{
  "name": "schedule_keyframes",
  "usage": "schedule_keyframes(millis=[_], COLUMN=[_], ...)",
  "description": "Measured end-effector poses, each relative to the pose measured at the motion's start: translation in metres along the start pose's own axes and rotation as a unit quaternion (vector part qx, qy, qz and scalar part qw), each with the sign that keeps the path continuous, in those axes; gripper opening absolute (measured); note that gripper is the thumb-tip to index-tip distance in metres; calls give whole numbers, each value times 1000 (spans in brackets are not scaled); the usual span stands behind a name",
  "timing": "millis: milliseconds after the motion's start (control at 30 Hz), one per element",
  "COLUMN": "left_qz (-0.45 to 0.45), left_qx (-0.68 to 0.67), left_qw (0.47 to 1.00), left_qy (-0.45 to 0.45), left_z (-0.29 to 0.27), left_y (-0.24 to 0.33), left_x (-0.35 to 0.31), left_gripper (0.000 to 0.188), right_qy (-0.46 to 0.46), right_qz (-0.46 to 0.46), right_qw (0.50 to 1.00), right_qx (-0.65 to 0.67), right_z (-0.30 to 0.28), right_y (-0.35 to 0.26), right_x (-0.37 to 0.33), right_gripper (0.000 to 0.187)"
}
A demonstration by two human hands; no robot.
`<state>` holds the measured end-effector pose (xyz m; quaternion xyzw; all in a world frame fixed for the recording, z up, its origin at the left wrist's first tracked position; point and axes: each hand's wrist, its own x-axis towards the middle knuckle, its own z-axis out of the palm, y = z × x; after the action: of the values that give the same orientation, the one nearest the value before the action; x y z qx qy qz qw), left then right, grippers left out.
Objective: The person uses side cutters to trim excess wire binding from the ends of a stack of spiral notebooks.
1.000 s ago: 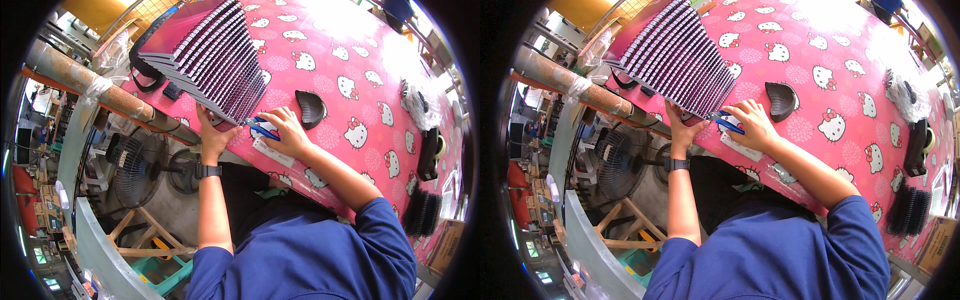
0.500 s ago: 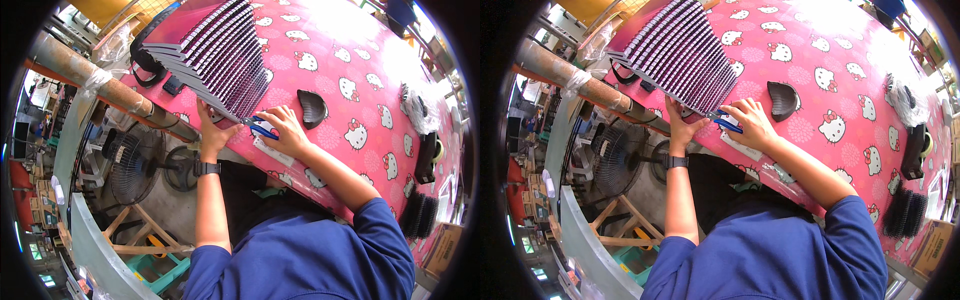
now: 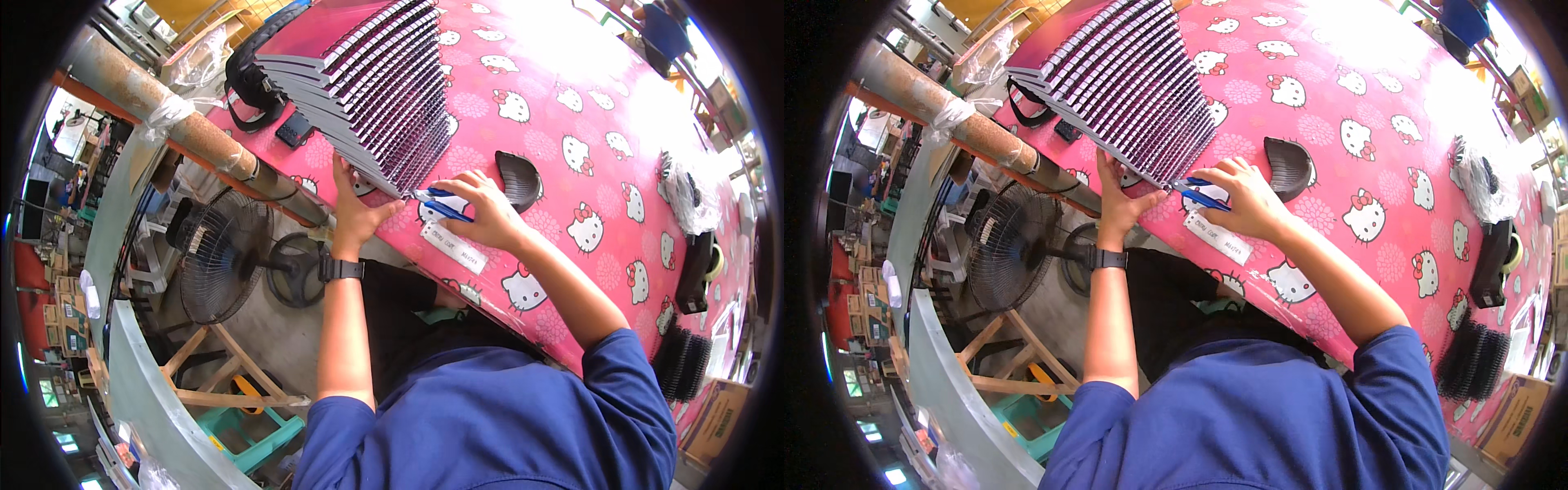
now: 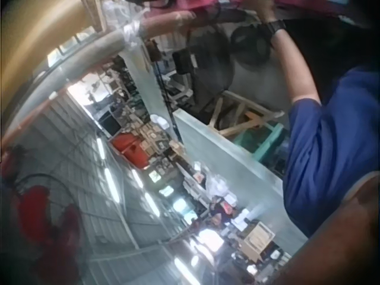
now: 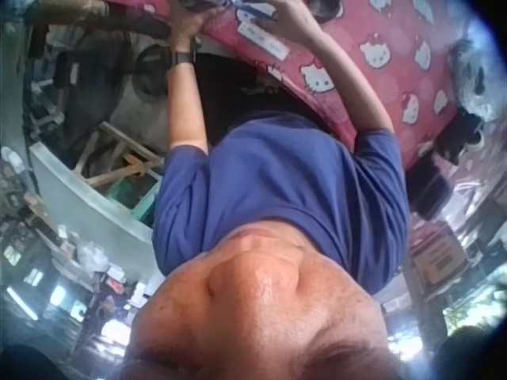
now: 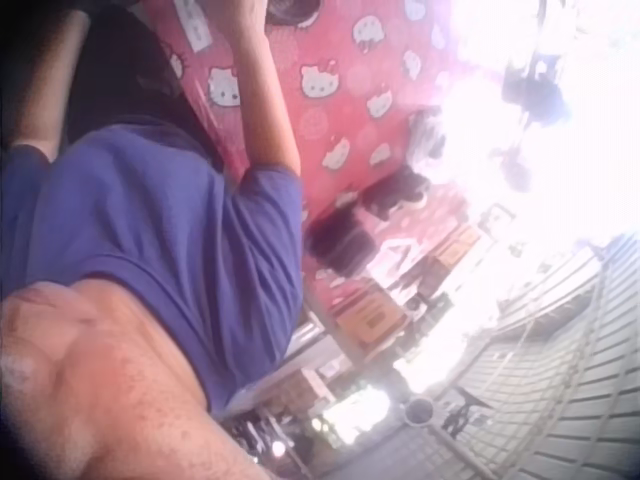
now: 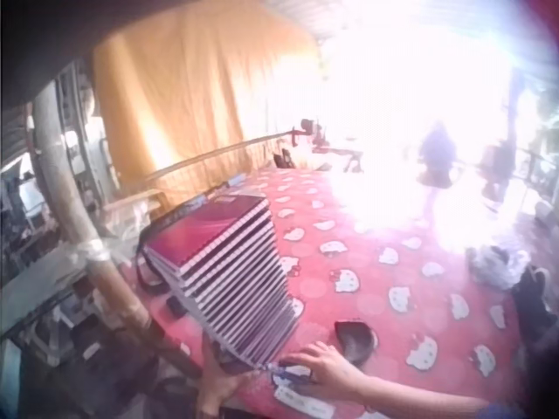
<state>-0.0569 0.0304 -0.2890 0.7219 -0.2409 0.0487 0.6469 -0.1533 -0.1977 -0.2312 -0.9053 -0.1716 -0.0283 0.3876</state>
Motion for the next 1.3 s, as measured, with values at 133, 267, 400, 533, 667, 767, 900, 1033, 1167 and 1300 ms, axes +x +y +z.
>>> schedule_keyframes(millis=[133,267,400,533,667,767,900,1033,1167,1300], left_qz=[-1,0,0,18,19,19,18,16,5,24], left_qx=[1,11,-15,-13,-44,1,-10,-24,1,-29], left_qw=[1000,1000,1000,1000,999,1000,1000,1000,1000,999], left_qy=[-9,2,1,12,0,-1,1,0,15,1], left_z=[1,-2,5,-3,1,2,-2,2,1,4], left_y=[2,-2,-3,-14,-1,-1,-2,0,-4,1], left_x=[2,-1,0,1,-1,2,-1,2,-3,5], left_gripper=[132,129,126,119,114,114,116,116,117,118], right_qy=[68,102,59,-197,-13,47,61,101,-200,-111], right_qz=[-31,-54,-12,238,21,10,6,-42,219,178], right_qw=[994,987,998,911,999,996,993,988,933,963], right_qx=[-74,-109,25,272,35,-69,-97,-106,205,171], right_z=[12,19,12,-27,-6,6,17,19,-24,-12], right_y=[5,4,13,9,7,3,3,7,4,8], right_x=[-7,-5,-3,29,6,-9,-9,-7,23,13], right_gripper=[61,57,44,35,47,55,57,45,33,37])
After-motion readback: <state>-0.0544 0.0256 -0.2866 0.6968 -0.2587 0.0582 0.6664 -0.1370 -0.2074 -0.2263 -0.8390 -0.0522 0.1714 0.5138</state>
